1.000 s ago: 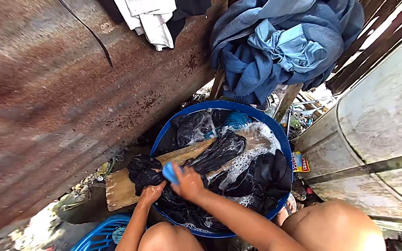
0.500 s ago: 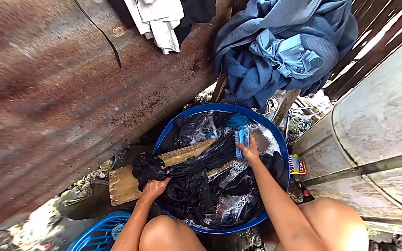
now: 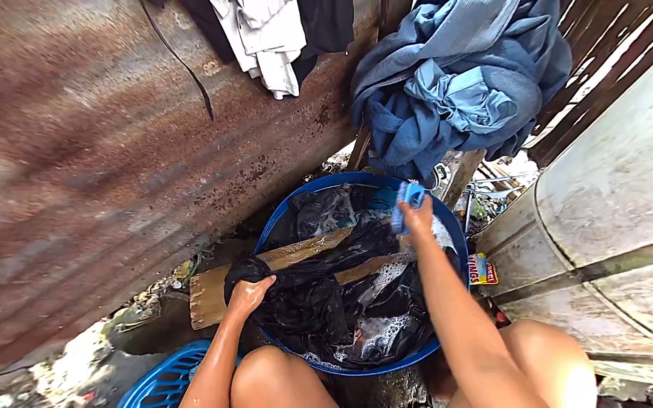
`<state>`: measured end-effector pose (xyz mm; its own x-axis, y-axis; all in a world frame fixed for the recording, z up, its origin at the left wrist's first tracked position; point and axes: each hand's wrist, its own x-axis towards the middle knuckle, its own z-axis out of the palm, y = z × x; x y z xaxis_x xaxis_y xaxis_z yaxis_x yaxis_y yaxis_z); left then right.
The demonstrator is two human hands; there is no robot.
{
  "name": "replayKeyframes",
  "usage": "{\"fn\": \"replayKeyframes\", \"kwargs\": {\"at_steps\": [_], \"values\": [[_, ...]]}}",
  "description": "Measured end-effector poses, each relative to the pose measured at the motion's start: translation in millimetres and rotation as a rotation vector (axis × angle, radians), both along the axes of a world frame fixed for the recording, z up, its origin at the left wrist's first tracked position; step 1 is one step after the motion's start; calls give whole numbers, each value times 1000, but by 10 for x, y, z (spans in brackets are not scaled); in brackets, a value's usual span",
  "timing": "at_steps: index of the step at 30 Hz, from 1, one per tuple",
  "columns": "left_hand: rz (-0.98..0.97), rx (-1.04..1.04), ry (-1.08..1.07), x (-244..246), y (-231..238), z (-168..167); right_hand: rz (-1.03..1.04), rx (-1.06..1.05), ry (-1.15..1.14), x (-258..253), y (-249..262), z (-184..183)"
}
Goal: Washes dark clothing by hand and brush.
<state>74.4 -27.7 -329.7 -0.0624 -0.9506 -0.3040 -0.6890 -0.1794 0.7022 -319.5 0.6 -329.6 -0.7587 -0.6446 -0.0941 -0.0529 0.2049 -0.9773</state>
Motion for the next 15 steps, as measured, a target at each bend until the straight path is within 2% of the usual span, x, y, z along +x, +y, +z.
{"fn": "replayKeyframes", "kwargs": {"at_steps": [2, 5, 7, 9, 13, 15], "values": [[16, 64, -20, 26, -16, -123, 203, 196, 154, 682, -37, 10], [2, 71, -30, 87, 3, -173, 710, 280, 391, 1972, 58, -65], [-9, 31, -26, 159, -4, -214, 992, 310, 547, 2347, 114, -139], [19, 23, -7, 199, 19, -253, 959, 398, 621, 2039, 118, -184], [18, 48, 54, 183, -9, -324, 480, 639, 553, 560, 29, -540], [7, 81, 51, 168, 6, -361, 300, 696, 482, 443, -22, -564]]}}
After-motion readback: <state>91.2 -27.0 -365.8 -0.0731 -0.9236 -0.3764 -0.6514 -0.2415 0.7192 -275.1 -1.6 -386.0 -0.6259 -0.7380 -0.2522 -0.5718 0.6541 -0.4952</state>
